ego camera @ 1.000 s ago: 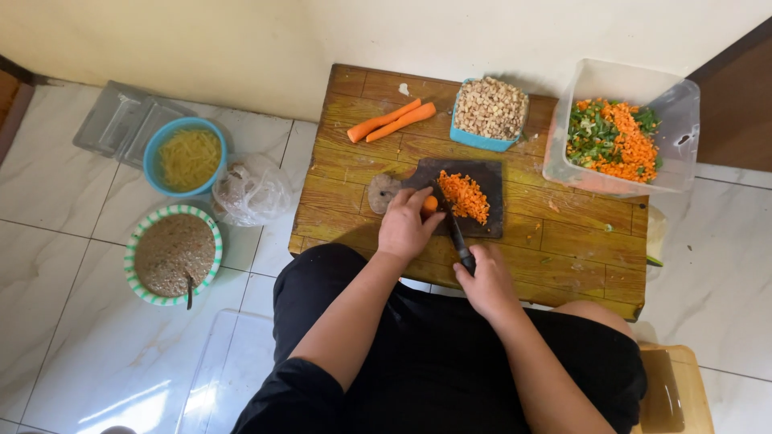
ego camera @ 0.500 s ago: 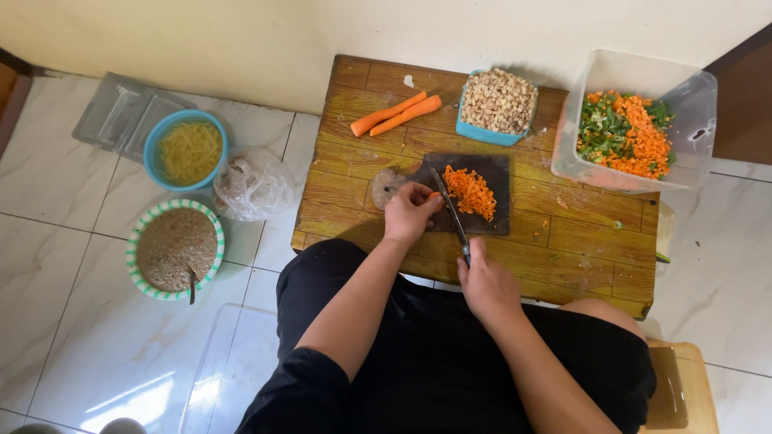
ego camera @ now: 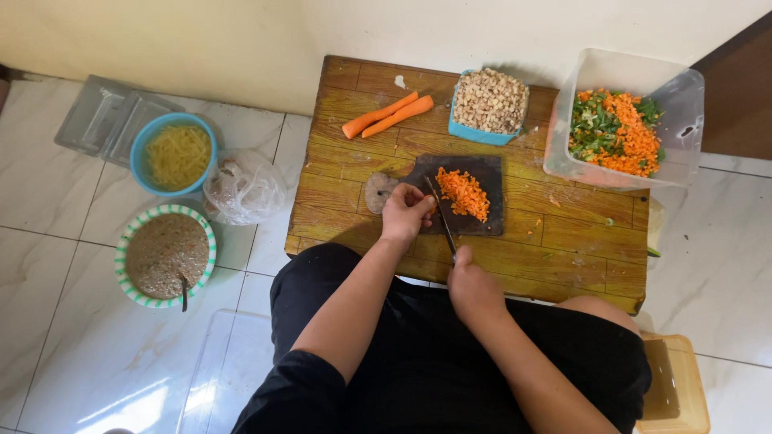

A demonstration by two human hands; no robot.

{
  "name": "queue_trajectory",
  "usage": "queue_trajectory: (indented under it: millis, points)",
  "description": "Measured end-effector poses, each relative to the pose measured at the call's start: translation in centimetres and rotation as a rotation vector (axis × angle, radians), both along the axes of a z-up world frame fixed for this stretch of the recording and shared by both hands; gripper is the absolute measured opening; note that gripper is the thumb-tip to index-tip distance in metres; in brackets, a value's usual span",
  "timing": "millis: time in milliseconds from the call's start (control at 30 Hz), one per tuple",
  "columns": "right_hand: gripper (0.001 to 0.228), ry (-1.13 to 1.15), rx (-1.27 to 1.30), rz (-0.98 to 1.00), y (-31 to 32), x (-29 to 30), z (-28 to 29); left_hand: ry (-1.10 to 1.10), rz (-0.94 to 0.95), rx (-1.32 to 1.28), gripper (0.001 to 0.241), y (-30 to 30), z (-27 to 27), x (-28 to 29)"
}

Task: Chopping carrots into small pieces on a wooden cutting board using a knife.

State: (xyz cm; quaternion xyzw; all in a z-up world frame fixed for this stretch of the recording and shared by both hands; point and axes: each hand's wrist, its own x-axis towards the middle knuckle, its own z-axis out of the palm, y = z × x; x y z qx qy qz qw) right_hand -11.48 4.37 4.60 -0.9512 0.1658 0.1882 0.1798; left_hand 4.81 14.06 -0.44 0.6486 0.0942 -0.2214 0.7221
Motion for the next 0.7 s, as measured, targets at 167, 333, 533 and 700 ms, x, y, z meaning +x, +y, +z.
queue_trajectory:
  millis: [167,333,533,700]
  points:
    - [0.039,-0.045,-0.147,0.142,-0.2,-1.3,-4.4,0.015,0.018,-0.042,0.021,0.1,-0.3,-0.2]
    - [0.047,-0.060,-0.153,0.155,0.0,-1.6,-5.0,0.007,0.025,-0.069,0.021,0.0,-0.9,-0.2]
    - [0.048,-0.084,-0.202,0.201,-0.3,-1.6,-4.0,-0.023,0.036,-0.082,0.021,-0.2,-1.1,-0.3]
    - [0.040,-0.079,0.146,-0.049,0.6,-0.8,3.2,-0.039,0.049,-0.108,0.021,-0.4,-1.7,-0.2]
